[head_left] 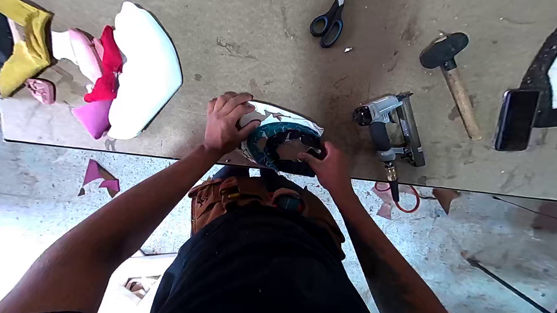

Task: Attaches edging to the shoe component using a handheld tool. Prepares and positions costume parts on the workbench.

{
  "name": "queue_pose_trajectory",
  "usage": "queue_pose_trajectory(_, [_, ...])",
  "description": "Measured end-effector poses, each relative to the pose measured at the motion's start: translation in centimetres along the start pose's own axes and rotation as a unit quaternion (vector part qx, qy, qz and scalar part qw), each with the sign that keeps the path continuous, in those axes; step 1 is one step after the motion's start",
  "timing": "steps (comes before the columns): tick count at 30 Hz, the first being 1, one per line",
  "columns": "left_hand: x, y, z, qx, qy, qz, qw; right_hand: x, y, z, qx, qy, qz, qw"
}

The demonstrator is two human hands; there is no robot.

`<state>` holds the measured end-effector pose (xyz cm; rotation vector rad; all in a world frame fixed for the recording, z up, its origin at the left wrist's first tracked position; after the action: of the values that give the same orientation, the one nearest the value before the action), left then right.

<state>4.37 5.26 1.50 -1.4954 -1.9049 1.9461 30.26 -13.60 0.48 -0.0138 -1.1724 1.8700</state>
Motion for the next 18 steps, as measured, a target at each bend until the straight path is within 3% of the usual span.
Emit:
queue_pose_trajectory(10, [0.0, 0.1, 0.0, 0.016, 0.004, -0.018, 1.0, -0.6, 1.2, 1.8, -0.035, 0.042, -0.037, 0.998])
queue_pose_trajectory(18, [0.4, 0.8, -0.1, 0.011, 0.007, -0.034, 0.999, 1.7, 0.1, 0.5, 0.005, 0.013, 0.072, 0.997])
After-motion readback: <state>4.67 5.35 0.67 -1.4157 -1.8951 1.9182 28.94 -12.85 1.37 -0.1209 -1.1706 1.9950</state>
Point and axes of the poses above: each hand's wrist, its own z-axis away from the middle knuckle, its own y-axis out of the palm, x = y × z, the point moved 7 cm from there along -z, towards the middle knuckle, and after that the axes turned 5 degrees about z, right-handed, at the moved point
